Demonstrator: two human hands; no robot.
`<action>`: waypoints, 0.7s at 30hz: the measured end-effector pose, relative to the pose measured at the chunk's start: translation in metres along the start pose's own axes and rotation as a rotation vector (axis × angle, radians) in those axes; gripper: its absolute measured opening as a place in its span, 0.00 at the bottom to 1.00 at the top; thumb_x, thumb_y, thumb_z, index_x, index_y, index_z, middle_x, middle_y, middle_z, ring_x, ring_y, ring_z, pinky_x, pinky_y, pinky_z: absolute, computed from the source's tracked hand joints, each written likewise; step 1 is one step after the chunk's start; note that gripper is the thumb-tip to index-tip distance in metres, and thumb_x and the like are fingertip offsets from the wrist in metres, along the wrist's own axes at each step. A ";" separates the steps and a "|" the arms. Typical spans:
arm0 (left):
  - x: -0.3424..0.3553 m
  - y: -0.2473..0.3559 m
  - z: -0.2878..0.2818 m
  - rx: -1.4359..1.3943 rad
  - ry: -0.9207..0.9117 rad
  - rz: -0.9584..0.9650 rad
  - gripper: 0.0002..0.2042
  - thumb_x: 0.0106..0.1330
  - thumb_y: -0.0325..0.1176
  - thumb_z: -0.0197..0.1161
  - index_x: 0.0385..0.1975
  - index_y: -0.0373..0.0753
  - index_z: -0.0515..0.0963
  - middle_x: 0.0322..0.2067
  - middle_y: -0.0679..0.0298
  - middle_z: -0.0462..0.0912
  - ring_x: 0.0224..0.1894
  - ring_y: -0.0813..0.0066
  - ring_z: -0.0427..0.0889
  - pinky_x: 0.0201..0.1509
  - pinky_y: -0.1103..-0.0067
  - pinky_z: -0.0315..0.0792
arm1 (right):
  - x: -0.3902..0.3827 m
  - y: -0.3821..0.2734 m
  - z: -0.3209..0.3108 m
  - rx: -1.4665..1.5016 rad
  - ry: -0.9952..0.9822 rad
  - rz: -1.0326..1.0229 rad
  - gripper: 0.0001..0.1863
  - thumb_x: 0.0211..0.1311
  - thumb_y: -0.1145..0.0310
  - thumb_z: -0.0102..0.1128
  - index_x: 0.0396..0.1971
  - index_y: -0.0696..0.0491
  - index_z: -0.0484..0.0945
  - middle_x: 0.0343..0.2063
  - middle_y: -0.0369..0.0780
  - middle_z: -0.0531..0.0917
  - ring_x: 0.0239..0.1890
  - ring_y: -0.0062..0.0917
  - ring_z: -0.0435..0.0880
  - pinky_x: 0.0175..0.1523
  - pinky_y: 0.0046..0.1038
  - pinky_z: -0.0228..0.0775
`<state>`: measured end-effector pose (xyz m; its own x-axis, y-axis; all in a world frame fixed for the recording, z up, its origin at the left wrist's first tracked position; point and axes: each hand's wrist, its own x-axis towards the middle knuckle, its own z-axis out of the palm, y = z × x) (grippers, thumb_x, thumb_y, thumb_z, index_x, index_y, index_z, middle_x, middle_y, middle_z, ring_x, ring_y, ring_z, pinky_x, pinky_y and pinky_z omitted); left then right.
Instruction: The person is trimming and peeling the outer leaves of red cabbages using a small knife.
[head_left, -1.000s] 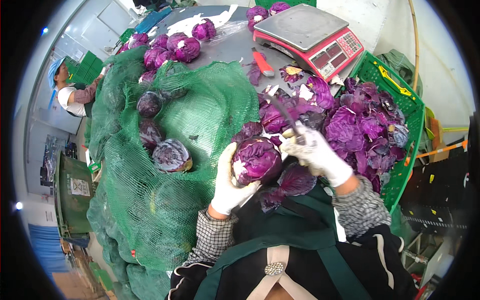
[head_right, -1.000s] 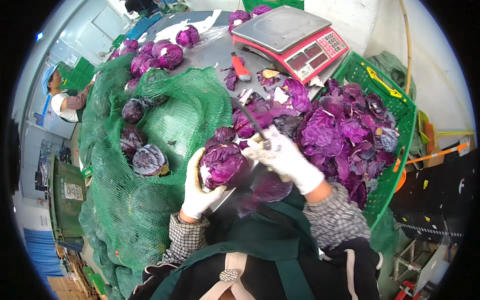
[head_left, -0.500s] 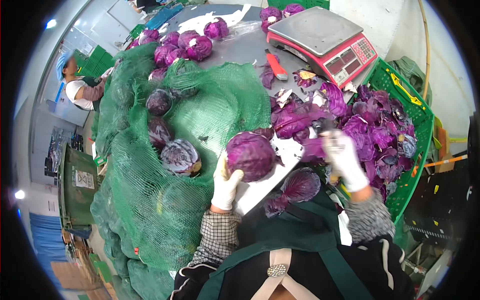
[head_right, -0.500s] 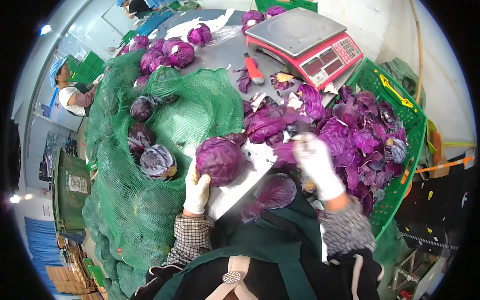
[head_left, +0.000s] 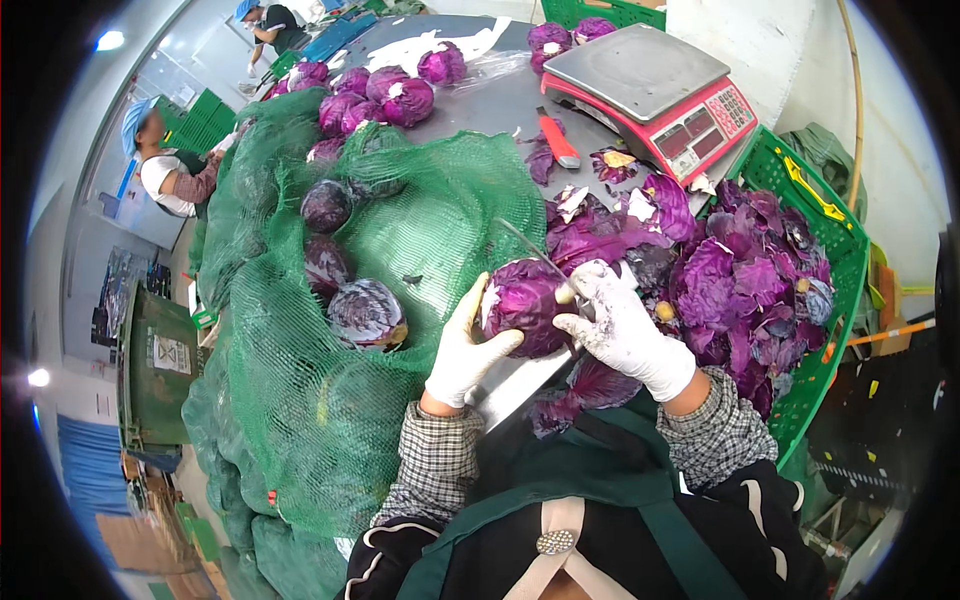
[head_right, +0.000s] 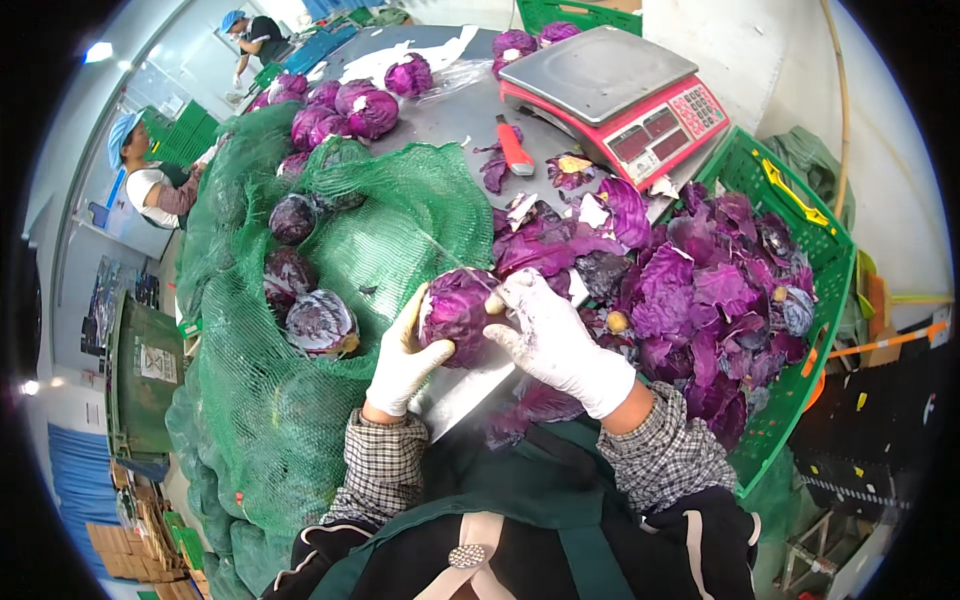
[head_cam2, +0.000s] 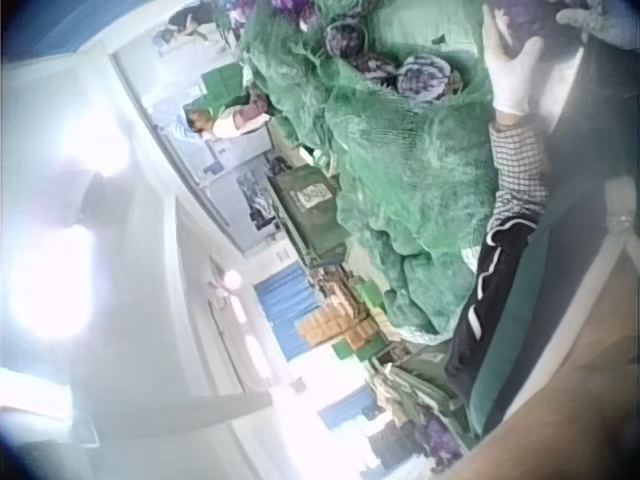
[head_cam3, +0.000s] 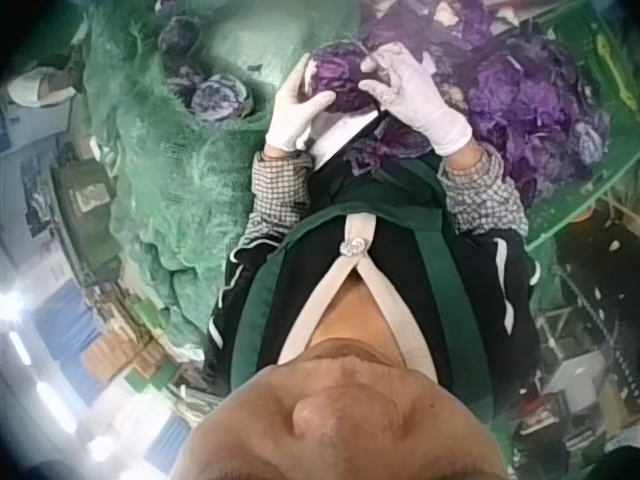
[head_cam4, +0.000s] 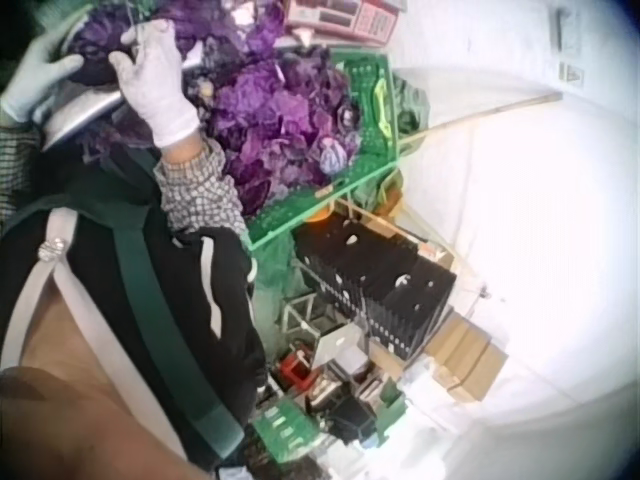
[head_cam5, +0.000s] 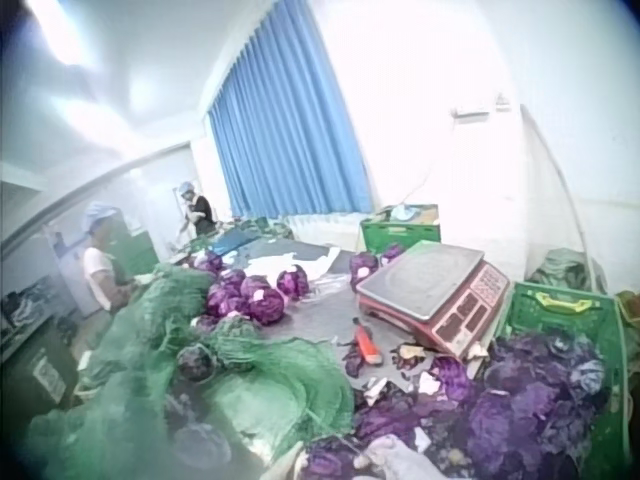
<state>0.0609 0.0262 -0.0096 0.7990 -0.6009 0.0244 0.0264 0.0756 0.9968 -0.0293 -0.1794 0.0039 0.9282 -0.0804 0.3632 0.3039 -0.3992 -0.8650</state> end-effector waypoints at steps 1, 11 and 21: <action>0.000 -0.001 -0.001 0.033 0.011 0.005 0.42 0.51 0.24 0.71 0.66 0.29 0.53 0.61 0.52 0.65 0.62 0.67 0.66 0.66 0.73 0.60 | -0.002 0.003 0.000 -0.040 -0.082 0.022 0.23 0.52 0.68 0.68 0.49 0.56 0.73 0.40 0.42 0.74 0.44 0.34 0.73 0.52 0.31 0.65; 0.002 0.004 -0.005 0.077 0.019 -0.023 0.40 0.52 0.25 0.71 0.65 0.27 0.55 0.60 0.53 0.68 0.60 0.68 0.68 0.66 0.74 0.60 | 0.014 -0.011 -0.014 0.226 -0.117 0.124 0.14 0.55 0.77 0.62 0.42 0.57 0.73 0.35 0.40 0.70 0.39 0.24 0.71 0.46 0.24 0.66; 0.009 -0.004 -0.011 -0.146 0.109 -0.134 0.17 0.69 0.35 0.55 0.53 0.31 0.73 0.44 0.68 0.79 0.44 0.84 0.75 0.51 0.83 0.69 | -0.080 0.003 -0.062 0.039 0.291 0.457 0.08 0.57 0.75 0.62 0.33 0.57 0.73 0.25 0.35 0.75 0.28 0.21 0.74 0.34 0.23 0.68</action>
<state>0.0746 0.0297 -0.0140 0.8427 -0.5240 -0.1239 0.2171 0.1200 0.9688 -0.1158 -0.2311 -0.0066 0.8715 -0.4898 0.0235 -0.1038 -0.2311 -0.9674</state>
